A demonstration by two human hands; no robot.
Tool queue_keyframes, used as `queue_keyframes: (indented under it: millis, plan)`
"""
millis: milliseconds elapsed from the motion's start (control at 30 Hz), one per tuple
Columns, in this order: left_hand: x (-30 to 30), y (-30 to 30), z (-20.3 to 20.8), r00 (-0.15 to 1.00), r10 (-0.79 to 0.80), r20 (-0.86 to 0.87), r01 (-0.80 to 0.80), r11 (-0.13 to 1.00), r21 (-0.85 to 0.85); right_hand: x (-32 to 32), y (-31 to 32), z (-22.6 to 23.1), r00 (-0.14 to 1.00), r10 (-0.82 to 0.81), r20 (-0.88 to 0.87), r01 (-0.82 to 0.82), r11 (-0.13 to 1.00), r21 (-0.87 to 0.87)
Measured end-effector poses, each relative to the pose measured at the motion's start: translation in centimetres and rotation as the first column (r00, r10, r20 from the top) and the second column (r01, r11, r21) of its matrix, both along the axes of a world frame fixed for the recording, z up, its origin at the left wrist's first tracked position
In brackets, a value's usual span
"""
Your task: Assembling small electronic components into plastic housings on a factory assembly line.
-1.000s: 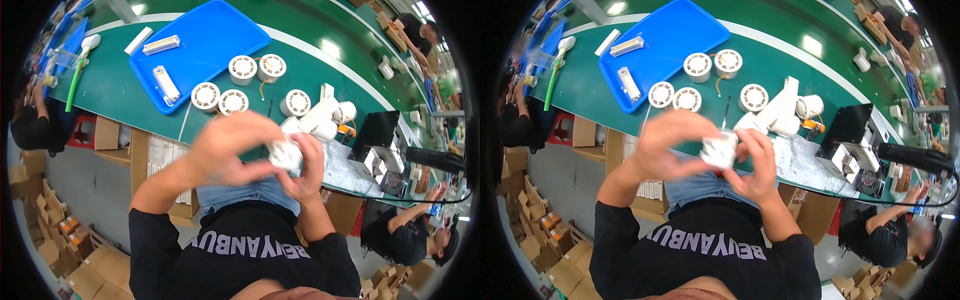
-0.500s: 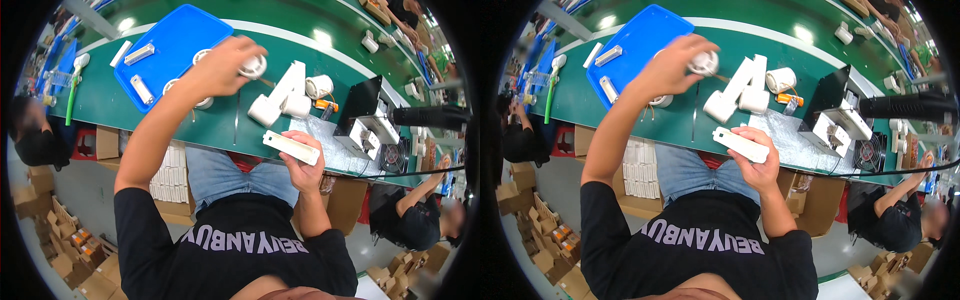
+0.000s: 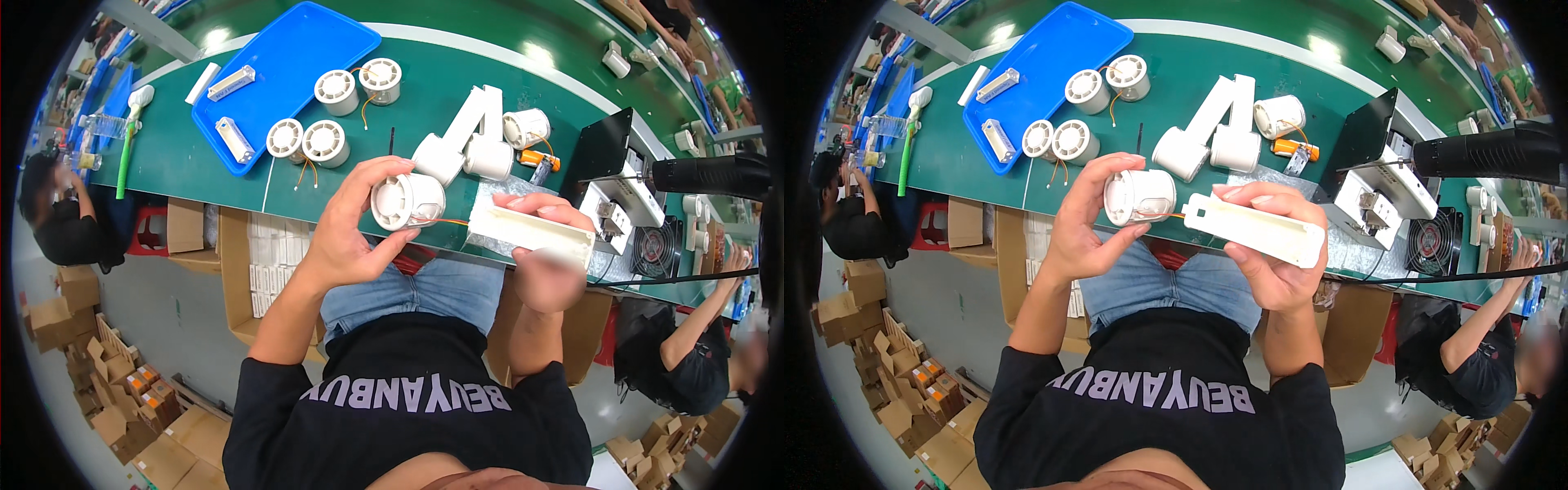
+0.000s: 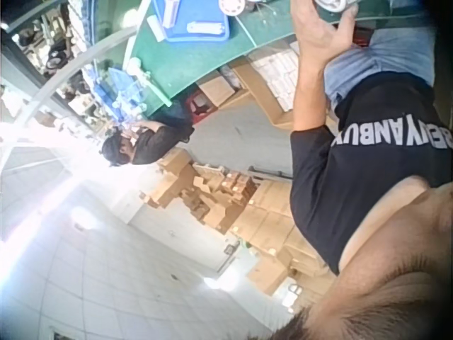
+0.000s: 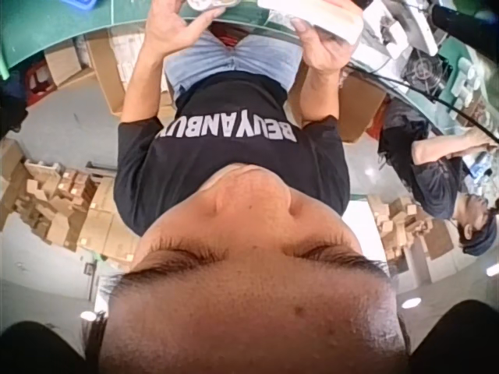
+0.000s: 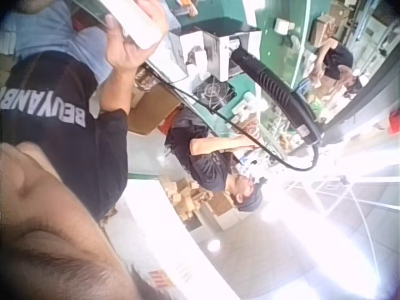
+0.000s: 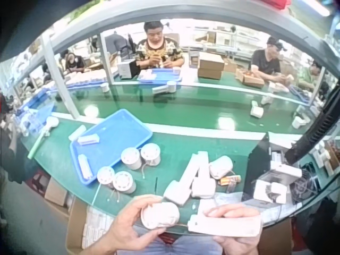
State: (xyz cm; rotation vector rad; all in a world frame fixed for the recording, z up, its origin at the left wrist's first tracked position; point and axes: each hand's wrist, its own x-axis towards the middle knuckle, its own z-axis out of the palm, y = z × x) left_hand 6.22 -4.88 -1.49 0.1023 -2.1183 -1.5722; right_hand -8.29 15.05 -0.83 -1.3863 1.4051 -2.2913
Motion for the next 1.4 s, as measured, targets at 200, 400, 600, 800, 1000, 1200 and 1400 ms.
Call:
queue_keyframes:
  millis: [200,400,600,800,1000,1200,1400]
  plan:
    - [-0.2,0.7,-0.4,0.999,-0.045,-0.006,0.045,0.995,0.089,0.9,0.8,-1.1,0.992,0.067,0.109,-0.079,0.991,0.112]
    - [-0.6,1.7,-1.1,0.997,-0.082,0.0,0.082,0.993,0.09,1.6,-0.1,-1.9,0.98,-0.067,-0.186,0.107,0.971,0.213]
    - [-0.3,1.9,-1.0,0.99,-0.118,0.082,0.123,0.991,-0.06,1.9,-0.3,-0.4,0.948,-0.04,-0.315,0.153,0.926,0.344]
    - [-0.3,4.1,-1.5,0.99,-0.051,0.135,0.056,0.998,-0.034,2.4,-0.7,0.6,0.919,-0.065,-0.389,0.242,0.872,0.425]
    - [-0.3,4.0,-2.5,0.979,-0.083,0.187,0.078,0.996,0.035,2.0,-0.4,1.1,0.927,-0.042,-0.373,0.242,0.825,0.511]
    - [-0.3,3.6,-3.2,0.975,-0.132,0.177,0.112,0.987,0.119,2.0,-0.6,1.0,0.921,-0.055,-0.386,0.267,0.811,0.521]
    - [-0.4,3.3,-2.9,0.982,-0.127,0.141,0.113,0.988,0.101,2.0,-1.2,0.8,0.906,-0.066,-0.419,0.283,0.83,0.481]
